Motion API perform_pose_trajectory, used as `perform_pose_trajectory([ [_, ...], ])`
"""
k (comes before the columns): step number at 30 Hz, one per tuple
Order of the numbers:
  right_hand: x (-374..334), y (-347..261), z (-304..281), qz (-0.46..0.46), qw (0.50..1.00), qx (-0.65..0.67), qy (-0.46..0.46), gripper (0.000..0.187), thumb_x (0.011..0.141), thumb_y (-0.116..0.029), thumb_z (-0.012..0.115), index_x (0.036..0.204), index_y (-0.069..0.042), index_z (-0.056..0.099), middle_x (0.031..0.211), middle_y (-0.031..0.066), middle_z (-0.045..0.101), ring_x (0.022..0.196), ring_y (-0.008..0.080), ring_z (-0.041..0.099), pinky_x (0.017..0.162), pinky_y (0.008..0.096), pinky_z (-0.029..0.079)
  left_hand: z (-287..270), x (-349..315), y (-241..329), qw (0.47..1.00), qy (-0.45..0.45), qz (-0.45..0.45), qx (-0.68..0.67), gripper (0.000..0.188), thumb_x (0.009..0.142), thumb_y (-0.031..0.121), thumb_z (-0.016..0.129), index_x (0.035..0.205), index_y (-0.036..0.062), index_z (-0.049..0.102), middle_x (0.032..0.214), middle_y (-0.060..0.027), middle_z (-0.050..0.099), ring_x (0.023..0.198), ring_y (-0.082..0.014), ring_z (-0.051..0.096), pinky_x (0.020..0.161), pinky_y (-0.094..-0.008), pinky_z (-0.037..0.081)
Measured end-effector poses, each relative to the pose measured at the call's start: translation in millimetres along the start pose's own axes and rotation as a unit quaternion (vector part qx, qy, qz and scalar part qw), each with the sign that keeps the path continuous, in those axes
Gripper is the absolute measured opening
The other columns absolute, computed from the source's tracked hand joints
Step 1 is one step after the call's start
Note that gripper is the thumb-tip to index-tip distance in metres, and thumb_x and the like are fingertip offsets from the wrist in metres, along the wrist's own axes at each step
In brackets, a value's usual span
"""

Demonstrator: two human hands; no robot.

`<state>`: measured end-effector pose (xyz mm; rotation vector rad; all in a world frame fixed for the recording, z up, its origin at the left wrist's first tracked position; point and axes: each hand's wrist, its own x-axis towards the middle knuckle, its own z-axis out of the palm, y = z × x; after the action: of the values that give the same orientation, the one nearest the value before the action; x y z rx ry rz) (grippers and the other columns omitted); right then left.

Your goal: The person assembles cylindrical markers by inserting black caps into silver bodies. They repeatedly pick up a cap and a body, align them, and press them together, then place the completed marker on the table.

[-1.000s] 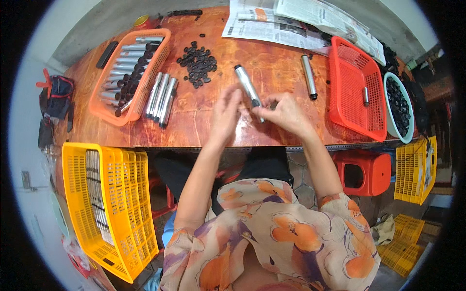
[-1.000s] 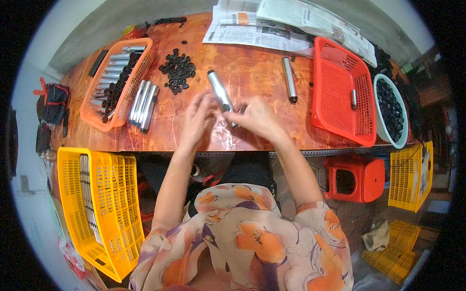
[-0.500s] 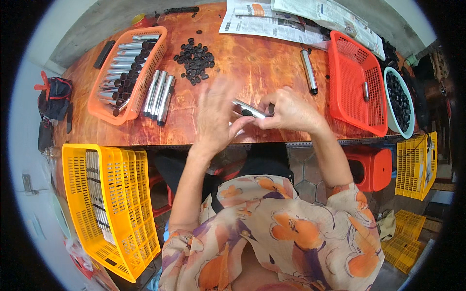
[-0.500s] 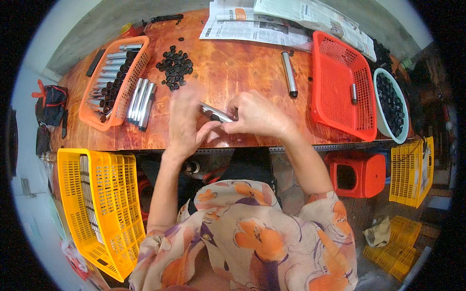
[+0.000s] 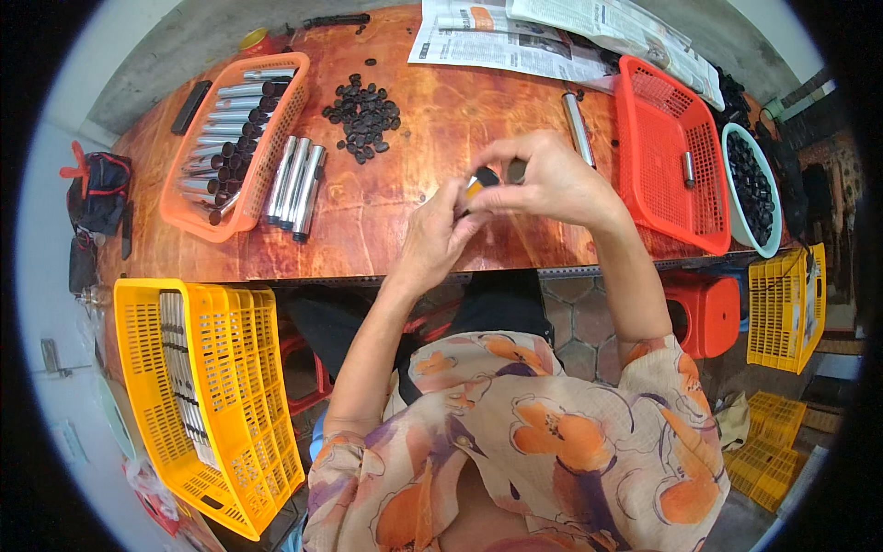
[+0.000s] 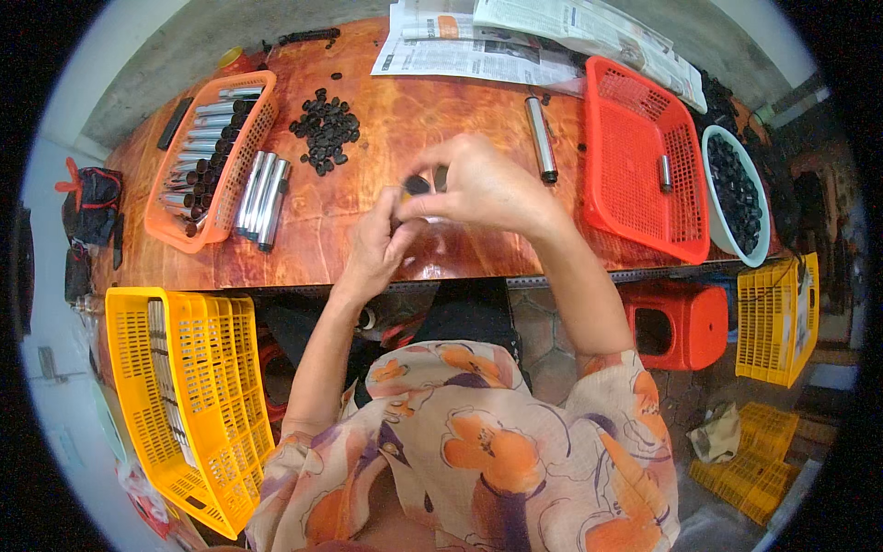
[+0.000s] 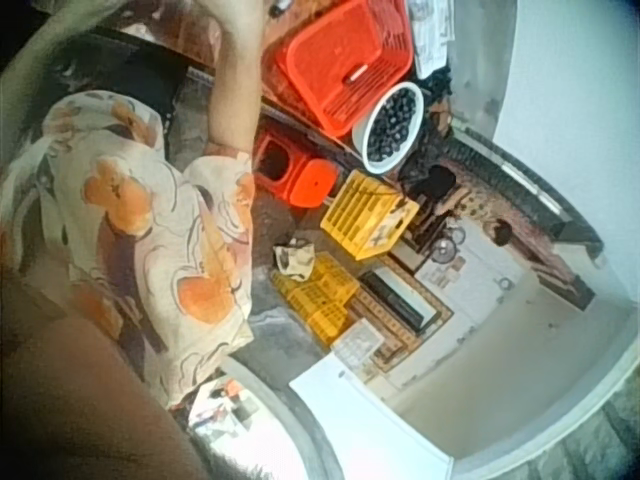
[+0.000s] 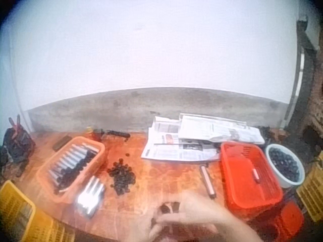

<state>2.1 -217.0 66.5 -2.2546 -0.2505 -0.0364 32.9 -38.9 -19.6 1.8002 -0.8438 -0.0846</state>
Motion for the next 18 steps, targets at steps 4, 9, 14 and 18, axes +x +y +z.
perform_pose_trajectory([
  [4,11.6,-1.4,14.9,0.031,0.932,0.305,0.191,0.031,0.083,-0.034,0.068,0.070,-0.006,0.060,0.055,-0.0005,0.049,0.042,0.0083,0.043,0.042,0.0255,0.035,13.9,-4.3,-13.9,0.982,0.114,-0.010,-0.152,0.022,0.088,0.023,0.058,0.092,0.0034,0.048,0.068,-0.0063,0.046,0.060,-0.0150,0.044,0.057,-0.0283,0.039],
  [9,32.0,-13.1,22.6,0.082,0.698,0.688,0.183,0.046,0.094,-0.035,0.053,0.057,-0.017,0.033,0.048,-0.0062,0.029,0.034,0.0062,0.026,0.036,0.0237,0.026,22.8,-9.8,-29.8,0.975,0.145,0.019,-0.165,0.034,0.088,0.034,0.058,0.083,0.0028,0.047,0.060,-0.0029,0.037,0.055,-0.0123,0.034,0.051,-0.0276,0.033],
  [14,49.4,1.6,35.3,0.087,0.581,0.797,0.138,0.041,0.090,-0.034,0.058,0.059,-0.018,0.035,0.049,-0.0052,0.034,0.036,0.0084,0.030,0.039,0.0262,0.026,24.9,-8.7,-29.4,0.973,0.147,0.051,-0.169,0.036,0.088,0.036,0.059,0.080,0.0035,0.046,0.059,-0.0023,0.033,0.055,-0.0117,0.031,0.050,-0.0278,0.029],
  [18,53.3,0.2,39.7,0.105,0.581,0.792,0.154,0.040,0.089,-0.032,0.059,0.059,-0.018,0.035,0.050,-0.0053,0.033,0.037,0.0087,0.030,0.039,0.0263,0.026,24.2,-9.0,-33.3,0.970,0.154,0.054,-0.178,0.037,0.088,0.037,0.059,0.080,0.0038,0.045,0.060,-0.0019,0.032,0.056,-0.0114,0.030,0.050,-0.0277,0.029],
])
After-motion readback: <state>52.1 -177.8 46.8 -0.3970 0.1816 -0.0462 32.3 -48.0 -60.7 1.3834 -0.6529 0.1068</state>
